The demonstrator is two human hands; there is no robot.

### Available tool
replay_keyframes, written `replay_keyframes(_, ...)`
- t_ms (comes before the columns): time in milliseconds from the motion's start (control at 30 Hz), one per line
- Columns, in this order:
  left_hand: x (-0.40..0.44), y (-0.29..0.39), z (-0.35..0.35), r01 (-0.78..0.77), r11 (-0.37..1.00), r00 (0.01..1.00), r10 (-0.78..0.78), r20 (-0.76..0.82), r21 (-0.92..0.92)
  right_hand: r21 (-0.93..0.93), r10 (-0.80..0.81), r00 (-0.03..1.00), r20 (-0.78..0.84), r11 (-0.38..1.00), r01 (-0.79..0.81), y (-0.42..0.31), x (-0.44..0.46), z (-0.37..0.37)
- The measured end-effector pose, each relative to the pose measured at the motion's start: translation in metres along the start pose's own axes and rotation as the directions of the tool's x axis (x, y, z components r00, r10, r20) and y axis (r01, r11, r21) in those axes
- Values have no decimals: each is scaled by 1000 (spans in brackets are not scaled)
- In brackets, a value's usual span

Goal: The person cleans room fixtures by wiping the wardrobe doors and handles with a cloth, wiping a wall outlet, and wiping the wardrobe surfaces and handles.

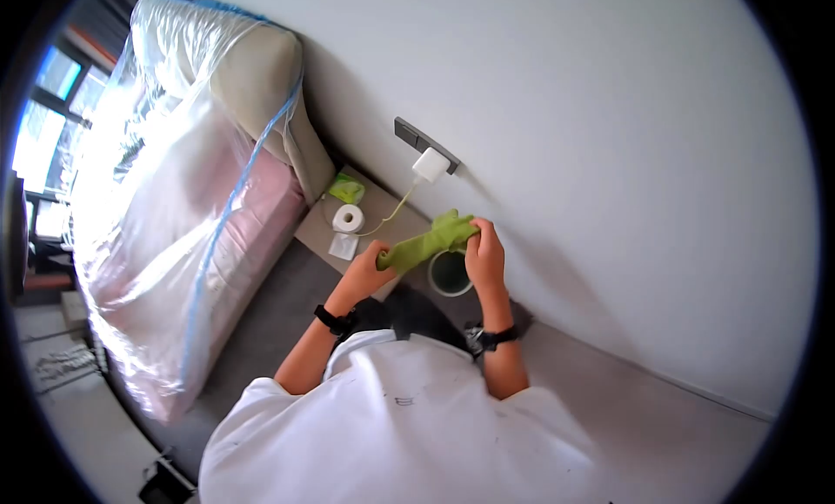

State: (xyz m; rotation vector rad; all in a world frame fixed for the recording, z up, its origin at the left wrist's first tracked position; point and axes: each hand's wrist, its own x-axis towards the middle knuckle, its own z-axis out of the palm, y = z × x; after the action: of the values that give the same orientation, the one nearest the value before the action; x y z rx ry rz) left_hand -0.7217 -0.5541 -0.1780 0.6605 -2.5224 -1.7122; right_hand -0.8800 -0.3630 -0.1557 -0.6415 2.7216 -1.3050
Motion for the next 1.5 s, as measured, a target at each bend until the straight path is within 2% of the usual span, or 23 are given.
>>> replay_keyframes(33,4,10,-3,-42,997,999,43,-16,61,-15,-60,994,89,998,61,8,9,10)
replay_keyframes(100,8,24,-7,40,986,998,-47,38,164,35,-119,988,101,993,116,18,24,27)
replay_keyframes(200,13,32,-4,-13,993,998,5,-68,-114,84,-122,992,-23,989,124,17,38,32)
replay_keyframes(233,14,40,-1,-2,993,999,-3,-50,-114,80,-102,994,-22,991,104,12,39,30)
replay_keyframes(300,21,58,3,89,800,978,-182,-99,-593,111,-59,997,-42,992,64,5,45,26)
replay_keyframes(467,52,68,-19,-48,865,985,-43,-169,-500,169,44,998,54,984,-53,15,52,32)
replay_keyframes(567,73,80,-36,5,718,944,-233,-234,-696,259,-14,963,271,964,-58,13,62,26)
replay_keyframes(633,95,98,-48,-71,388,915,-342,-215,-919,373,22,964,264,920,-123,-4,62,20)
replay_keyframes(667,106,97,-51,-75,391,913,-344,-221,-917,478,72,966,247,859,-186,-15,61,18)
replay_keyframes(700,115,94,-51,-66,371,913,-351,-206,-926,480,70,966,249,858,-185,-26,60,18)
replay_keyframes(767,127,90,-49,-71,349,908,-365,-205,-935,711,57,992,117,692,-123,-49,58,18)
replay_keyframes(833,136,86,-44,-4,470,925,-334,-181,-883,732,51,992,119,670,-123,-63,58,17)
replay_keyframes(900,144,82,-42,63,460,928,-353,-117,-886,742,50,997,62,666,-80,-78,65,19)
replay_keyframes(967,151,79,-38,0,248,939,-333,-85,-969,635,72,987,143,758,-147,-95,70,17)
replay_keyframes(1033,155,74,-34,-38,302,936,-324,-140,-953,493,-51,942,331,861,-127,-117,79,14)
replay_keyframes(1067,158,70,-34,-72,356,929,-316,-193,-932,495,-32,950,312,858,-133,-121,80,21)
replay_keyframes(1100,161,61,-35,-42,366,938,-307,-163,-930,429,-155,936,316,903,5,-124,78,29)
replay_keyframes(1133,167,48,-37,34,595,939,-295,-179,-803,354,-272,904,330,923,149,-127,77,35)
replay_keyframes(1167,177,35,-40,88,781,944,-264,-200,-618,346,-256,918,303,927,144,-132,77,36)
replay_keyframes(1200,182,33,-44,41,858,963,-169,-207,-513,405,-235,911,340,910,83,-138,77,36)
replay_keyframes(1367,197,34,-47,135,857,973,-209,-95,-498,494,-83,927,366,861,-118,-152,73,40)
replay_keyframes(1433,203,47,-50,154,878,979,-198,-51,-453,450,-116,936,332,891,-49,-149,77,47)
replay_keyframes(1500,204,51,-52,154,842,981,-192,-20,-517,440,-2,934,358,882,-166,-153,76,51)
